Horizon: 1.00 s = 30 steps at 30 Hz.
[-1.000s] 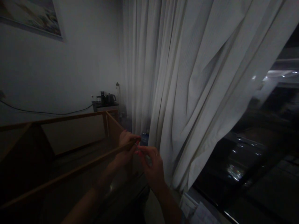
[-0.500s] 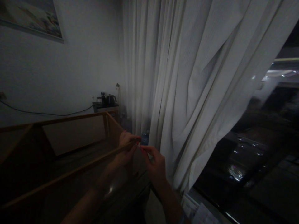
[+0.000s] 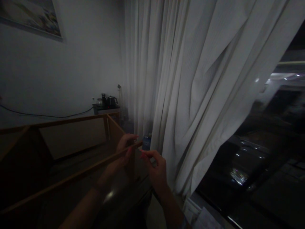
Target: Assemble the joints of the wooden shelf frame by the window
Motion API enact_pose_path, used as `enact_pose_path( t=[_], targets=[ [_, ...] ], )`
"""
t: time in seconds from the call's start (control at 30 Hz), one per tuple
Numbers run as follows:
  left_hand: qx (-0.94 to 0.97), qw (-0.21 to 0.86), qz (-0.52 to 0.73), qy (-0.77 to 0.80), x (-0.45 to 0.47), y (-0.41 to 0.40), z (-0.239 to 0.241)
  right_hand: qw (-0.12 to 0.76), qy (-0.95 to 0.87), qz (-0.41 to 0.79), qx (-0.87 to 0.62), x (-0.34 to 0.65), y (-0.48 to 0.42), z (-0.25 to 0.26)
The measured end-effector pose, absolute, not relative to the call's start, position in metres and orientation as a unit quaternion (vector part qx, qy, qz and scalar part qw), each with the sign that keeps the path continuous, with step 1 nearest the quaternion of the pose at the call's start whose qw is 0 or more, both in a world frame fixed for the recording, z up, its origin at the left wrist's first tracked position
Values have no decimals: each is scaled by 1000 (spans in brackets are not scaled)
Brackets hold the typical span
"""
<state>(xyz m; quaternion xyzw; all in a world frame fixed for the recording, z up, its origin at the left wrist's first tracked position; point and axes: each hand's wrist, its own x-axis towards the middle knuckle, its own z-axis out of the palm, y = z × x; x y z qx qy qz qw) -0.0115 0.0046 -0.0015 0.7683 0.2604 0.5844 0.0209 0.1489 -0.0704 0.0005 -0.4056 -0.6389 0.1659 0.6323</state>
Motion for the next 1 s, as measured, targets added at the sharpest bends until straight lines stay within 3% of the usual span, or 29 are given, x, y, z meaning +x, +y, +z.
enact_pose_path(
  t=[0.2, 0.4, 0.5, 0.63, 0.87, 1.0],
  targets=[
    [778, -22, 567, 270, -13, 5, 0, 619, -662, 102, -410, 152, -69, -2],
    [788, -19, 544, 288, -7, 16, -1, 562, -734, -106, -366, 160, -69, -3],
    [791, -16, 538, 291, -6, 17, 1, 546, -750, -147, -343, 164, -68, -2],
    [794, -22, 535, 288, -6, 13, 5, 578, -729, -74, -359, 161, -68, -2],
    [793, -28, 538, 285, -6, 10, 6, 646, -608, 237, -395, 141, -70, -6],
    [794, -29, 532, 293, -5, 13, 4, 655, -602, 212, -406, 134, -71, -8]
  ],
)
